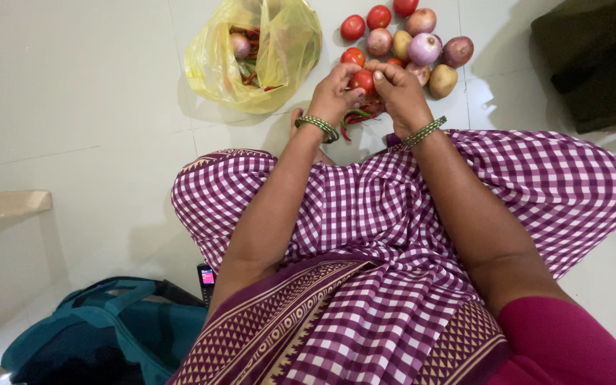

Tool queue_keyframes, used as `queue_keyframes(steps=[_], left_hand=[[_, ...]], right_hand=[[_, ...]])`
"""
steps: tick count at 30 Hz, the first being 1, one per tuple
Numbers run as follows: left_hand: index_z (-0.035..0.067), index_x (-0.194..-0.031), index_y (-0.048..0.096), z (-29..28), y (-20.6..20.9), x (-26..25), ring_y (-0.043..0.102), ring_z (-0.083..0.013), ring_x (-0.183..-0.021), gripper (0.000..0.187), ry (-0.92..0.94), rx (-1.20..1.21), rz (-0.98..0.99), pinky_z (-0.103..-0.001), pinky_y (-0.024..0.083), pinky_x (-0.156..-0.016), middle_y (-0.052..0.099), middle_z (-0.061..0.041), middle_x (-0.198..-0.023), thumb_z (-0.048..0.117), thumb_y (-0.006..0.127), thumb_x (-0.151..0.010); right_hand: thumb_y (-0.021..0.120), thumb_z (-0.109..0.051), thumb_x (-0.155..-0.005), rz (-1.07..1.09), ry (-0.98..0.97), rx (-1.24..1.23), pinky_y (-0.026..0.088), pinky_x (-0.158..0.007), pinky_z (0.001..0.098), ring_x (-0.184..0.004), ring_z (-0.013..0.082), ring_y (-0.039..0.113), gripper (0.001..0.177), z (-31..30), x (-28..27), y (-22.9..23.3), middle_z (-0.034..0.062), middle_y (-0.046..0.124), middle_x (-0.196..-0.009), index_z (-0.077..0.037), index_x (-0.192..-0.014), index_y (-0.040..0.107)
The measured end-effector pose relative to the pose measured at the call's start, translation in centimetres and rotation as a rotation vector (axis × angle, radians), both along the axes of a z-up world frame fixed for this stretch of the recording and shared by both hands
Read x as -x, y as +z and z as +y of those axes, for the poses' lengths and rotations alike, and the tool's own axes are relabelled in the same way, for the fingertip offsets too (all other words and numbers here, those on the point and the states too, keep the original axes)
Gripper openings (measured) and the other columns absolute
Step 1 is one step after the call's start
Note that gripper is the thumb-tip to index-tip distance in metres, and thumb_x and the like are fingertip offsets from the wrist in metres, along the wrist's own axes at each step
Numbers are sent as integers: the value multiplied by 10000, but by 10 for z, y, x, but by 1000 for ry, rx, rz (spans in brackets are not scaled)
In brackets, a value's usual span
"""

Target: The person sits on the floor and sorts vegetables from a yellow plastic bag onto the tiled surface. They handle tomatoes, onions, potatoes, and green chilies one by one, placing them into a pile. The person occasionally picks up and inspects individual items before setting them down.

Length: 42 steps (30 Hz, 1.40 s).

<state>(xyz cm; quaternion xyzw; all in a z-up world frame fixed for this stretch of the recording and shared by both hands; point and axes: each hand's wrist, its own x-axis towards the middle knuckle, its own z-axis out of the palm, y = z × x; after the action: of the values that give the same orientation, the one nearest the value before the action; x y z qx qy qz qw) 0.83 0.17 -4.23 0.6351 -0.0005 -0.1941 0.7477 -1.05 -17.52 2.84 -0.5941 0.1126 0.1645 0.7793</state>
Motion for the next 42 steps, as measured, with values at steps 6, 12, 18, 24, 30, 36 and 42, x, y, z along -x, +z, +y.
queue_keyframes(steps=[6,12,18,24,30,36,42], left_hand=[[61,-1222,673,-1,23,8,681,-162,-1002,532,68,-554,-513,-296,597,-824,687,-93,-1138,-5,885,-738],[73,-1272,557,2,29,2,712,-160,-928,426,28,113,125,-296,621,-760,718,-138,-1162,-54,679,-884],[48,-1222,585,-2,28,5,721,-165,-910,426,-1,-230,8,-309,639,-709,701,-93,-1203,-3,762,-837],[42,-1206,638,2,18,5,718,-186,-995,530,24,-414,-421,-330,612,-814,733,-121,-1143,-5,901,-748],[41,-1255,519,3,17,0,710,-209,-1002,385,29,71,111,-385,653,-822,713,-154,-1156,9,698,-916],[4,-1308,571,9,18,-3,744,-215,-1045,294,42,304,295,-392,690,-858,699,-130,-1185,123,566,-1039],[23,-1304,617,-1,18,-1,742,-198,-912,292,68,57,22,-355,681,-719,709,-130,-1164,105,620,-1023]], right_hand=[[714,-111,-1029,-163,21,52,581,-713,230,-851,78,667,217,1,2,-15,28,685,-1033,-17,-1220,671],[626,-169,-1036,-19,2,-61,600,-668,240,-803,90,686,195,-2,-1,7,16,703,-1014,-65,-1186,694],[651,-150,-1037,-104,16,25,584,-718,216,-863,64,663,188,4,1,-4,8,696,-1031,-36,-1180,694],[734,-115,-1007,-145,34,64,561,-728,231,-854,86,650,177,3,2,-10,30,678,-999,-17,-1145,684],[645,-152,-1031,-14,16,-51,582,-774,263,-885,102,662,221,0,-1,7,19,705,-1042,-25,-1208,684],[602,-62,-1018,-135,106,2,583,-937,250,-1083,95,659,362,6,-1,1,22,686,-1213,-26,-1377,625],[692,-8,-981,-256,47,214,586,-853,256,-990,106,679,332,8,3,4,51,707,-1148,2,-1311,658]])
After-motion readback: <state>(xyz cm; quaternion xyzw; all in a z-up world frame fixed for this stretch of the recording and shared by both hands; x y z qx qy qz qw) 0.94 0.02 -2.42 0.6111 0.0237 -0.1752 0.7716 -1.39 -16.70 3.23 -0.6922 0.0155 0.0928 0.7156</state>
